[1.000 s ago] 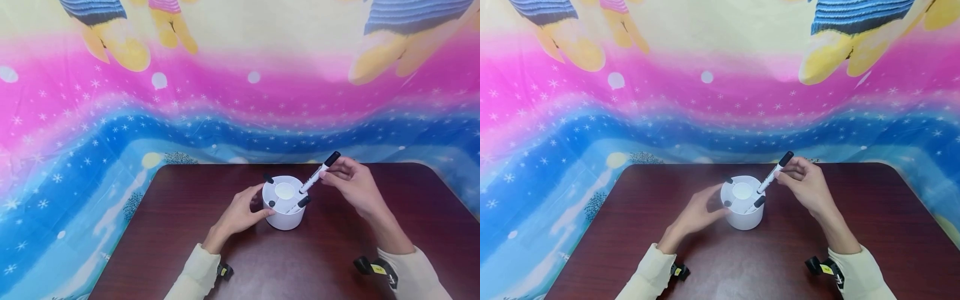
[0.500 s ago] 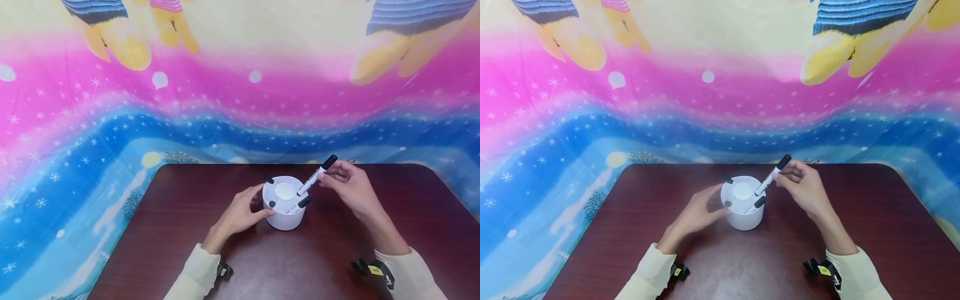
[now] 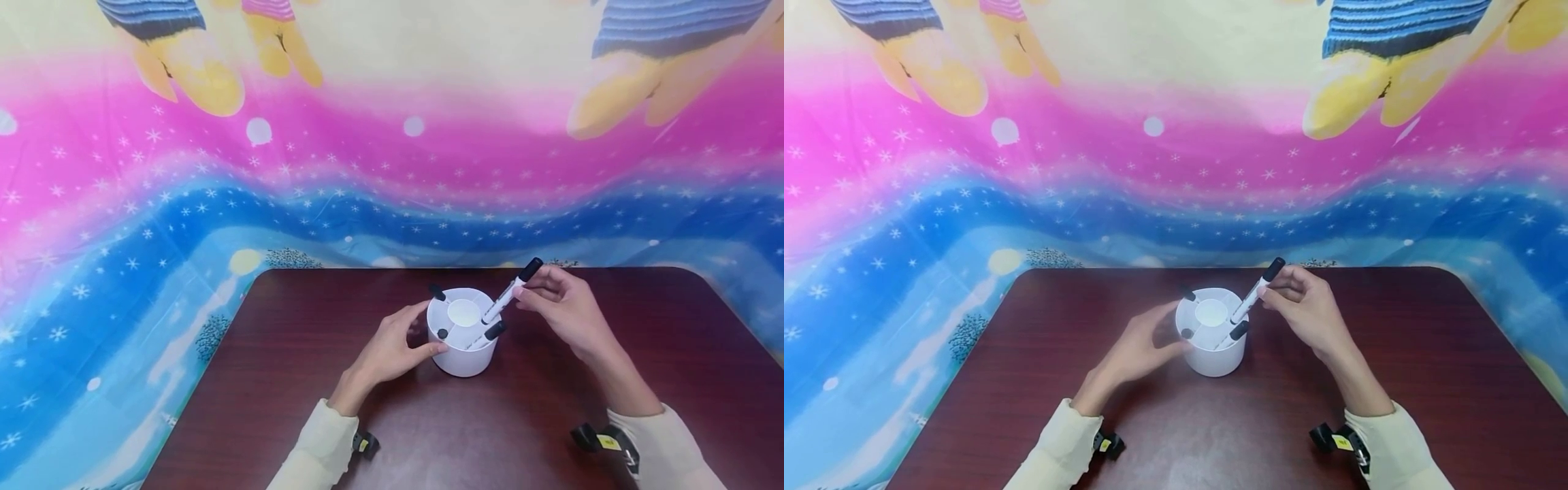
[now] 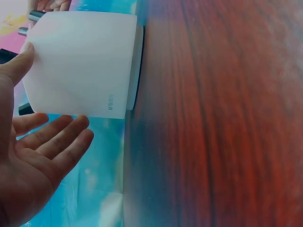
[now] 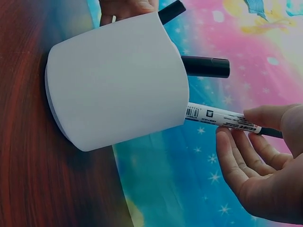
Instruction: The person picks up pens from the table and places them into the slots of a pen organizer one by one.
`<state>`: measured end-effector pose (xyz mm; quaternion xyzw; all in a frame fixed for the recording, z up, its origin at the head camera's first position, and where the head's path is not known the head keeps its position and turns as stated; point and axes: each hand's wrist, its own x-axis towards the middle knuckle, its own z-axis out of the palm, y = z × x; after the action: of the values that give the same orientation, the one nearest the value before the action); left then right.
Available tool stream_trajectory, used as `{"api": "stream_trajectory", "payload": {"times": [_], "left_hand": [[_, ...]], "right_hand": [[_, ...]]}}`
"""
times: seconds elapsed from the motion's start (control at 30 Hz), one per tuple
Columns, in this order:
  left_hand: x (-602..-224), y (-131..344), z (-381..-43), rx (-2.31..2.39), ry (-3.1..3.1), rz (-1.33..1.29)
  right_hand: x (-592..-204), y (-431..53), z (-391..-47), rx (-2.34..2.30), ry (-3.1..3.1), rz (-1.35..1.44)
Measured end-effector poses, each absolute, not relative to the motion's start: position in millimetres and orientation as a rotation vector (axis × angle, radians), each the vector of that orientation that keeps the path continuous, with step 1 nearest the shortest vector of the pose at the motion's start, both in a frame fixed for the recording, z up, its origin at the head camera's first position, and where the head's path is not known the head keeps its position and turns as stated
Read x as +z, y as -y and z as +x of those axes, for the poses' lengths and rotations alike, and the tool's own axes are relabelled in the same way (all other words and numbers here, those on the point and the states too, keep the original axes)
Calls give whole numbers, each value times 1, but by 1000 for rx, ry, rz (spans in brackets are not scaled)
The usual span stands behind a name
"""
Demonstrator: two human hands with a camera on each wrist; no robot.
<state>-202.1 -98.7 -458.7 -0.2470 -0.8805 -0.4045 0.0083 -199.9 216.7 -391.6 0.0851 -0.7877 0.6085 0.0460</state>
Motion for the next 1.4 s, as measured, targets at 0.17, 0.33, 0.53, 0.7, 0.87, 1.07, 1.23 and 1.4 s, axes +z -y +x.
{"api": "stream_trajectory", "payload": {"times": [0.17, 0.33, 0.53, 0.7, 0.87, 1.07, 1.23, 1.4], "left_hand": [[-459, 99, -202, -1255, 2756, -765], [-459, 99, -202, -1252, 2757, -761], [-458, 99, -201, -1247, 2765, -754], [-458, 99, -202, -1242, 2759, -760], [-458, 99, -202, -1247, 2750, -768], [-458, 99, -203, -1258, 2743, -773], [-458, 99, -204, -1276, 2747, -769], [-458, 100, -205, -1283, 2743, -772]], "right_hand": [[-395, -213, -201, 1879, 2411, 265], [-399, -210, -203, 1896, 2410, 286], [-400, -208, -203, 1911, 2414, 290], [-401, -208, -203, 1912, 2425, 291], [-403, -207, -204, 1905, 2436, 285], [-402, -206, -204, 1880, 2457, 296], [-402, -205, -204, 1863, 2476, 293], [-402, -204, -205, 1833, 2497, 300]]}}
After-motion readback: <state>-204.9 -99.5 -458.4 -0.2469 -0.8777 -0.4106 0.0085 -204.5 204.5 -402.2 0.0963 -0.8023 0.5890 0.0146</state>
